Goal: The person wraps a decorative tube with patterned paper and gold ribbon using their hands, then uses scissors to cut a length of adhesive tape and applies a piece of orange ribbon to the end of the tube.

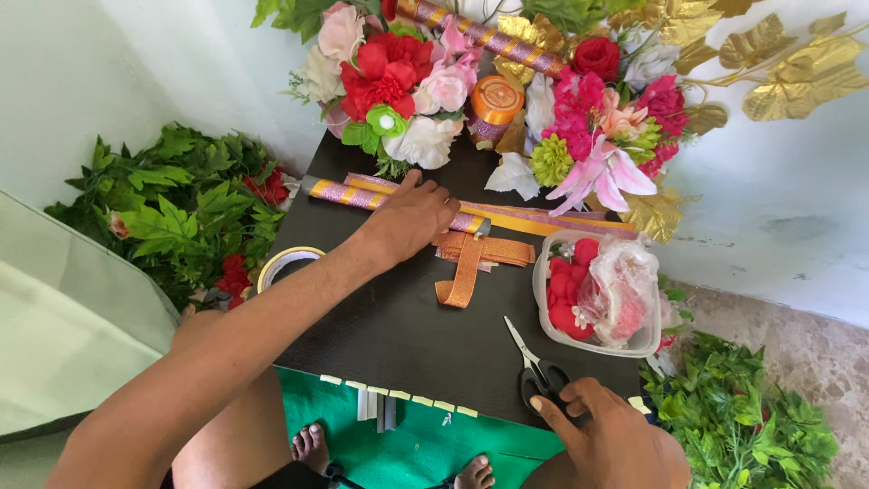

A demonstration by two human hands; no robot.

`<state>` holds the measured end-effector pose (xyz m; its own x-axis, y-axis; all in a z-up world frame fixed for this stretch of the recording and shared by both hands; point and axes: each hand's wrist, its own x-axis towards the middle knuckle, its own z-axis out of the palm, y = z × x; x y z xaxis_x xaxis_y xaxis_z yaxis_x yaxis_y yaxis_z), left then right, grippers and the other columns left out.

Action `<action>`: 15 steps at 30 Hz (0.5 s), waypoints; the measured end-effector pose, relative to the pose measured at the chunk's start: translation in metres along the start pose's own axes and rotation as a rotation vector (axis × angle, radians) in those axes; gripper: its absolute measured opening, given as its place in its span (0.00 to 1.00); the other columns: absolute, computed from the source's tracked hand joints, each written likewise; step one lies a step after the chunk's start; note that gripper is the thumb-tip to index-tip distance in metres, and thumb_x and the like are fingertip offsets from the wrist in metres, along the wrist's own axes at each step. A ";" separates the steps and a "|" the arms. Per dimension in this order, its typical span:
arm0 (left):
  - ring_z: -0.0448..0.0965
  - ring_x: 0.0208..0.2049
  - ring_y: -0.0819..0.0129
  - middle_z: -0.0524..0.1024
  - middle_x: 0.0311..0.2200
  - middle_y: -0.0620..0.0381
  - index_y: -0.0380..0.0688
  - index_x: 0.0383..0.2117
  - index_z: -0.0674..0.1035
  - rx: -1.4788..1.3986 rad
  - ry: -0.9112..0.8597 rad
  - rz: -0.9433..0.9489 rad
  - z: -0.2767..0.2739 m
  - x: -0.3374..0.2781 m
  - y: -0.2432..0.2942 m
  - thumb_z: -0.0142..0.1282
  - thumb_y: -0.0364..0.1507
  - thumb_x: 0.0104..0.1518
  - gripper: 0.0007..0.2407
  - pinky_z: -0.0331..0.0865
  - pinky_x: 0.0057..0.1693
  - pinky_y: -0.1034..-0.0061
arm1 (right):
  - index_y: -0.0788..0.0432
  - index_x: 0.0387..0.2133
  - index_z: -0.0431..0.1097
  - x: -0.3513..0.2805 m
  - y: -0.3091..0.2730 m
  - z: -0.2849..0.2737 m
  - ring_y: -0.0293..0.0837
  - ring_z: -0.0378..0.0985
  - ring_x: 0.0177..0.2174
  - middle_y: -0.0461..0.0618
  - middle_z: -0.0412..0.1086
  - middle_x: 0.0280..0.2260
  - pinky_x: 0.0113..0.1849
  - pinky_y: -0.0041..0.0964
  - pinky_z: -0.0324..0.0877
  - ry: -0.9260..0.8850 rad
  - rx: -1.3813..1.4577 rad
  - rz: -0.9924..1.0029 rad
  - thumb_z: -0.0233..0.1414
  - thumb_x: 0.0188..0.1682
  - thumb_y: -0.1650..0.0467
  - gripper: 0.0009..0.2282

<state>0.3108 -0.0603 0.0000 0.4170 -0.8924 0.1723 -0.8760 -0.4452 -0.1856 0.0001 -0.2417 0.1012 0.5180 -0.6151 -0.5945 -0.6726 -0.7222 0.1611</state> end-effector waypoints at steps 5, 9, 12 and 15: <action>0.75 0.34 0.53 0.75 0.31 0.52 0.46 0.36 0.77 0.007 0.248 0.001 -0.029 0.001 -0.005 0.55 0.23 0.59 0.03 0.64 0.49 0.61 | 0.32 0.33 0.74 0.000 0.013 0.017 0.33 0.85 0.33 0.26 0.81 0.29 0.36 0.34 0.74 0.171 0.151 0.009 0.53 0.42 0.40 0.19; 0.76 0.34 0.52 0.75 0.32 0.51 0.43 0.37 0.79 0.047 0.322 -0.027 -0.065 0.005 -0.012 0.65 0.31 0.59 0.07 0.67 0.44 0.61 | 0.43 0.31 0.81 -0.005 0.018 0.021 0.33 0.83 0.25 0.37 0.81 0.22 0.35 0.33 0.77 0.439 0.561 -0.175 0.63 0.41 0.51 0.14; 0.71 0.37 0.49 0.72 0.37 0.47 0.42 0.39 0.78 -0.127 0.220 -0.042 -0.068 0.008 -0.020 0.60 0.25 0.61 0.05 0.69 0.38 0.54 | 0.39 0.39 0.80 -0.030 -0.003 -0.002 0.33 0.87 0.36 0.29 0.83 0.35 0.41 0.39 0.75 0.481 0.600 -0.210 0.56 0.47 0.52 0.13; 0.74 0.42 0.42 0.73 0.38 0.45 0.39 0.44 0.78 -0.354 0.187 0.008 -0.083 0.000 -0.020 0.55 0.28 0.64 0.08 0.68 0.45 0.49 | 0.56 0.48 0.76 0.013 -0.020 -0.014 0.44 0.84 0.43 0.50 0.79 0.48 0.44 0.36 0.77 0.885 0.731 -0.868 0.57 0.52 0.66 0.12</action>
<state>0.3082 -0.0457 0.0843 0.3872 -0.8522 0.3518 -0.9220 -0.3563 0.1516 0.0280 -0.2393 0.1018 0.8665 -0.2598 0.4263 0.0454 -0.8094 -0.5855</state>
